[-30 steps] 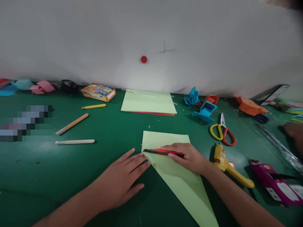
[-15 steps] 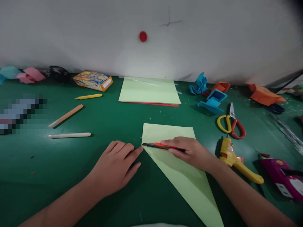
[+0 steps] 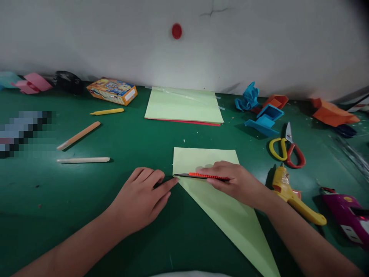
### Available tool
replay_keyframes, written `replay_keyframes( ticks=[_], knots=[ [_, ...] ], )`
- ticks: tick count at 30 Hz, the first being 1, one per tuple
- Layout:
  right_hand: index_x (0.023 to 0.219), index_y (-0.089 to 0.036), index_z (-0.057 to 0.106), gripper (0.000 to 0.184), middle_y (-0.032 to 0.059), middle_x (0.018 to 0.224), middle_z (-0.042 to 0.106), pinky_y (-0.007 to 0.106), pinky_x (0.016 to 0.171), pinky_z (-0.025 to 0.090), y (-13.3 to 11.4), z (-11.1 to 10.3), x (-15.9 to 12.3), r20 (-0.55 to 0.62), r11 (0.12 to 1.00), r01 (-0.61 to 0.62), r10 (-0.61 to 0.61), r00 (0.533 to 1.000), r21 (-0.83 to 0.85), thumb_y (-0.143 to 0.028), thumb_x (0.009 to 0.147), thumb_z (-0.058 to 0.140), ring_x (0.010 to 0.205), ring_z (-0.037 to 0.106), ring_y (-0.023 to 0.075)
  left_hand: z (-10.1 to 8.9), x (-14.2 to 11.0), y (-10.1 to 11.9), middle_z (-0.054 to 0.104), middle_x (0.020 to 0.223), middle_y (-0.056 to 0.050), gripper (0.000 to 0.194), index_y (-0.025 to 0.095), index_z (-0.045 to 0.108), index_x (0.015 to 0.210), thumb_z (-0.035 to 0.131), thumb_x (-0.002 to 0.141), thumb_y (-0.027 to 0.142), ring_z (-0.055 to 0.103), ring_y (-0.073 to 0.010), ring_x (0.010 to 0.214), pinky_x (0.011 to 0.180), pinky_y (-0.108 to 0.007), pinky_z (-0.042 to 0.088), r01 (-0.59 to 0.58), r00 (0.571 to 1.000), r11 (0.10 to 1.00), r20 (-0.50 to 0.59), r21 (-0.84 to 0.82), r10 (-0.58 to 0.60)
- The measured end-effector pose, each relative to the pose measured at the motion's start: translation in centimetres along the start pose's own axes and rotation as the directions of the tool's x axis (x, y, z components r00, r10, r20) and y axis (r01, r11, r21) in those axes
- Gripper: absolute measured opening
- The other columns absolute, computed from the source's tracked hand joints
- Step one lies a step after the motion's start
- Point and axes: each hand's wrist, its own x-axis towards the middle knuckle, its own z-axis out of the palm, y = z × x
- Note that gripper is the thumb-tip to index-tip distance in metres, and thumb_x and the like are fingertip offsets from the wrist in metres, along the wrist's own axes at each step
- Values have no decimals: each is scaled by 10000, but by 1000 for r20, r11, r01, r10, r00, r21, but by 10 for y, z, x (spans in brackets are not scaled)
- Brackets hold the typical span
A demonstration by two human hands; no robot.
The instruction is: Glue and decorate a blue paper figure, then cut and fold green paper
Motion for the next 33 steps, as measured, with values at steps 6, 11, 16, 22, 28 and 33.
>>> replay_keyframes(
  ticks=[6,11,16,22,28,33],
  knots=[
    [1376,-397,665,366,40,1056,727,343,845,504,-1,-2,3,-3,999,-15,15,1000,-29,-371,1034,537,960,610,222,2,-2,-1,565,985,-57,376,286,671,1344,469,1031,236,538,-228,917,817,-392,392,73,997,994,10,-87,-72],
    [1384,-377,664,369,48,1035,725,334,825,496,-1,-2,4,8,999,-20,20,1000,-42,-383,1042,525,928,612,216,1,-4,1,555,1006,-57,391,318,672,1353,464,1032,233,528,-233,947,825,-405,373,122,992,988,28,-91,-120],
    [1371,-374,677,368,57,944,696,321,767,486,-3,-13,10,69,995,27,-21,997,-99,-430,1054,497,885,610,215,1,-5,2,573,1014,-64,391,329,679,1345,474,1024,240,533,-237,958,817,-401,390,142,990,985,19,-96,-141],
    [1355,-367,692,381,40,879,663,300,769,493,4,-21,21,137,998,61,-62,989,9,-493,1055,493,831,598,196,4,-5,-2,576,1421,-73,392,323,679,1326,476,1011,208,491,-323,1281,1005,-512,406,91,996,990,-3,-104,-92],
    [1379,-384,669,396,44,913,671,317,810,493,10,-20,19,157,998,56,-60,986,25,-523,1051,497,852,599,201,3,-2,-13,554,1532,-7,413,323,617,1397,467,1025,223,449,-324,1391,1055,-538,388,-6,997,991,77,-131,16],
    [1382,-388,664,427,44,930,655,328,823,491,9,-20,19,169,997,52,-61,984,52,-567,1051,464,865,591,202,1,-1,-19,530,1559,-16,416,308,600,1414,478,1026,218,420,-319,1441,1094,-528,352,-45,994,991,94,-129,57]
  ],
)
